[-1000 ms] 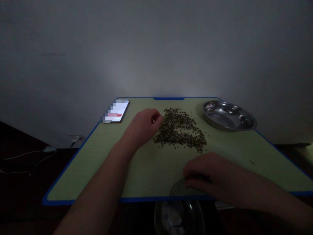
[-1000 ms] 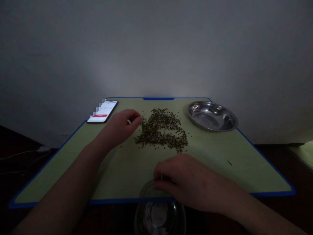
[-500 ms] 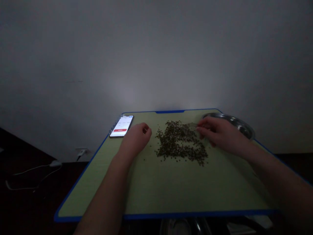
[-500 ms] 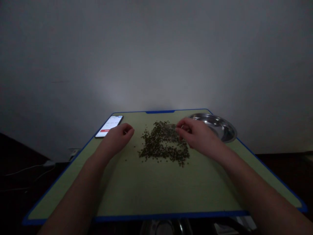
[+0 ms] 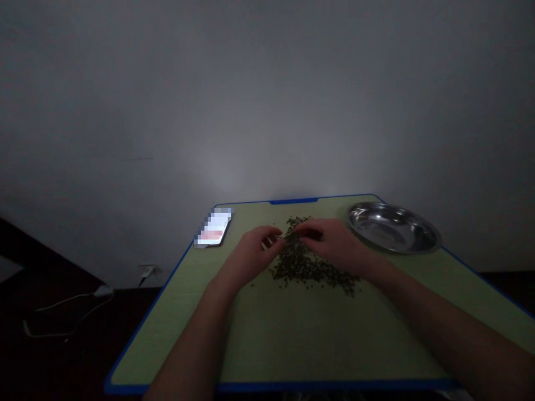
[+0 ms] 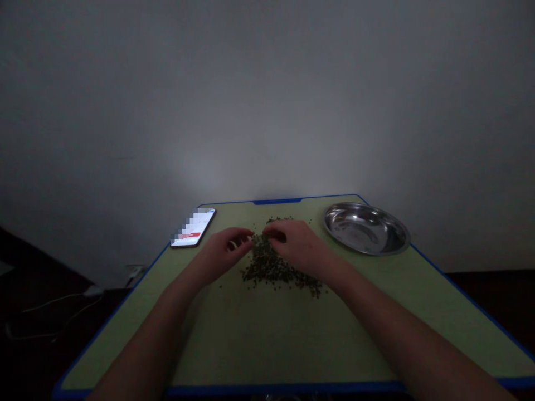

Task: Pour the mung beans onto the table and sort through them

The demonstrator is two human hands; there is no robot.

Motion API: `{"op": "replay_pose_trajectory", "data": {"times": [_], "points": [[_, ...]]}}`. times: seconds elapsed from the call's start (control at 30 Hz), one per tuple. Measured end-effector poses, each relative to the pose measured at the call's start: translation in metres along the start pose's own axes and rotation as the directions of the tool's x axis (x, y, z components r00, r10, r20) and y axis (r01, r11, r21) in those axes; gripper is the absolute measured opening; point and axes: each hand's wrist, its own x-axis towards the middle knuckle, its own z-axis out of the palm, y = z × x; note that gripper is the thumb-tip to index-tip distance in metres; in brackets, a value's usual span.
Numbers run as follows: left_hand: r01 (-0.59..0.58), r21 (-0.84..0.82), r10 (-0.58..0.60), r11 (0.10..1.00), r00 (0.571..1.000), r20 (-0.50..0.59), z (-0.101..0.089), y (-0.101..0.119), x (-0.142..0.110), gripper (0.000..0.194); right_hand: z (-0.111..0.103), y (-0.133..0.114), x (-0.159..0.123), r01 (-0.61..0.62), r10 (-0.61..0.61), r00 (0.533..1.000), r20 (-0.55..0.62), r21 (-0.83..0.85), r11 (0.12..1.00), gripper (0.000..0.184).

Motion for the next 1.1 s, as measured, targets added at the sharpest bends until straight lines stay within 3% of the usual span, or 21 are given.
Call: {"op": "replay_pose_trajectory", "data": {"times": [0.17,0.43,0.6,0.73,0.93,1.1], "points": [[-0.031,-0.008,0.031,1.000,0.999,0.030,0.006,-0.004,0.001,0.024,0.006,0.001,-0.006,-0.028,0.038,0.997,-0.068,0.137,0.990,0.012],[-0.093,0.077,0.090,0.993,0.995,0.042,0.004,0.006,0.001,0.015,-0.001,0.009,-0.012,-0.027,0.033,0.996,-0.085,0.073,0.997,0.007],[0.093,0.167,-0.082,0.982,0.994,-0.072,-0.010,0.000,0.002,0.011,-0.010,0.023,-0.014,-0.028,0.020,0.979,-0.202,-0.036,0.999,0.013],[0.194,0.294,-0.156,0.936,0.977,-0.147,-0.026,-0.001,-0.003,0.006,-0.019,0.028,-0.014,-0.049,0.032,0.975,-0.219,-0.072,0.996,0.012],[0.316,0.349,-0.345,0.882,0.938,0.023,-0.043,-0.001,-0.020,0.022,-0.026,0.031,-0.014,-0.027,0.001,0.974,-0.224,-0.116,0.993,0.012],[0.378,0.364,-0.435,0.851,0.896,0.087,-0.046,-0.012,-0.035,0.027,-0.027,0.032,-0.015,-0.019,-0.010,0.976,-0.219,-0.127,0.992,0.013]]}}
